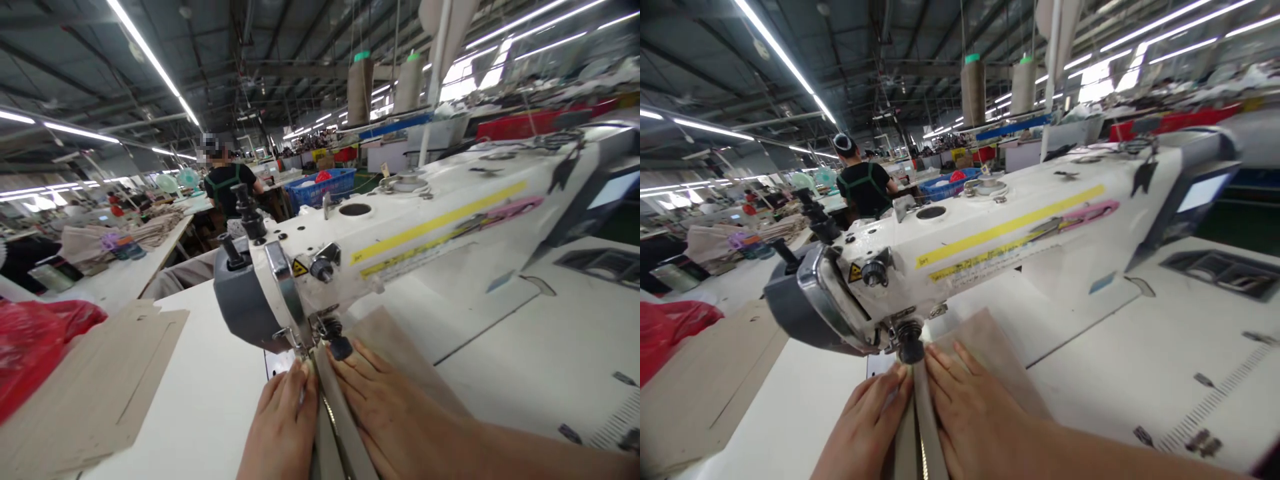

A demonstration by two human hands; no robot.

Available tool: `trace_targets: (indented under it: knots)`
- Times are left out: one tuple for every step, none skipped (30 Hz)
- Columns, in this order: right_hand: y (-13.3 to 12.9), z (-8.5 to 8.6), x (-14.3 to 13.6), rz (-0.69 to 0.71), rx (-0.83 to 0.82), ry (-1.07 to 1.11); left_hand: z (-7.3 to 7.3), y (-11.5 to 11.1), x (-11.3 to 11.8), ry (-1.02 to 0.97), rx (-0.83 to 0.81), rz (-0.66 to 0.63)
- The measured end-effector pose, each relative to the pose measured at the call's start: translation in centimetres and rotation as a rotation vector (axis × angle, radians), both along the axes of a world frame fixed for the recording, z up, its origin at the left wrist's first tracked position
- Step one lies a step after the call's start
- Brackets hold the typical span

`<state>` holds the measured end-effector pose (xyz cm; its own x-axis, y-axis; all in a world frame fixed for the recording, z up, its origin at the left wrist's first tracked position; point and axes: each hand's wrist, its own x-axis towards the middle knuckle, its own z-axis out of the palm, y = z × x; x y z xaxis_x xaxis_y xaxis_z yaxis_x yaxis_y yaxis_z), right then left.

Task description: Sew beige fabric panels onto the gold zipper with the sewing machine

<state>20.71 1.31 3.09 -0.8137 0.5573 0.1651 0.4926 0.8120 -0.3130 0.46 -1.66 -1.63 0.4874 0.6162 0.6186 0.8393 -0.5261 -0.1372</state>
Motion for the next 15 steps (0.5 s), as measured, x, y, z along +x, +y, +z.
trace_targets:
  knots:
    - [0.0,0.2,0.0,-0.004,-0.009,0.014,-0.3,0.1,0.1,-0.011,-0.019,0.003]
    - [-0.1,0.3,-0.1,-0.010,-0.011,0.023,-0.4,0.1,0.1,-0.005,-0.053,-0.003]
    - [-0.1,0.4,-0.1,-0.014,-0.009,0.026,-0.5,0.2,0.2,0.004,-0.081,-0.012]
    - [-0.1,0.5,-0.1,-0.021,-0.004,0.022,-0.5,0.2,0.2,0.008,-0.099,-0.019]
    - [-0.1,0.5,-0.2,-0.023,0.002,0.015,-0.4,0.2,0.2,0.011,-0.117,-0.019]
    - [-0.2,0.5,-0.1,-0.020,0.007,0.008,-0.3,0.3,0.2,0.008,-0.130,-0.012]
    - [-0.2,0.5,-0.1,-0.016,0.013,0.008,-0.2,0.4,0.1,0.004,-0.145,-0.002]
    - [-0.2,0.4,-0.1,-0.006,0.020,0.016,-0.1,0.4,0.1,-0.004,-0.150,0.007]
    - [-0.1,0.2,-0.1,0.007,0.026,0.028,0.0,0.5,0.1,-0.013,-0.151,0.013]
    - [0.1,0.0,-0.1,0.018,0.036,0.043,0.2,0.6,0.1,-0.017,-0.149,0.011]
    - [0.3,-0.2,-0.2,0.025,0.046,0.059,0.5,0.7,0.0,-0.010,-0.143,0.006]
    - [0.5,-0.4,-0.3,0.028,0.057,0.074,0.8,0.7,0.1,0.009,-0.138,-0.004]
    - [0.8,-0.6,-0.4,0.029,0.069,0.087,1.1,0.6,0.1,0.034,-0.139,-0.014]
    - [1.1,-0.7,-0.5,0.028,0.081,0.100,1.5,0.5,0.2,0.059,-0.146,-0.025]
    - [1.3,-0.6,-0.5,0.025,0.091,0.116,1.9,0.4,0.2,0.075,-0.154,-0.034]
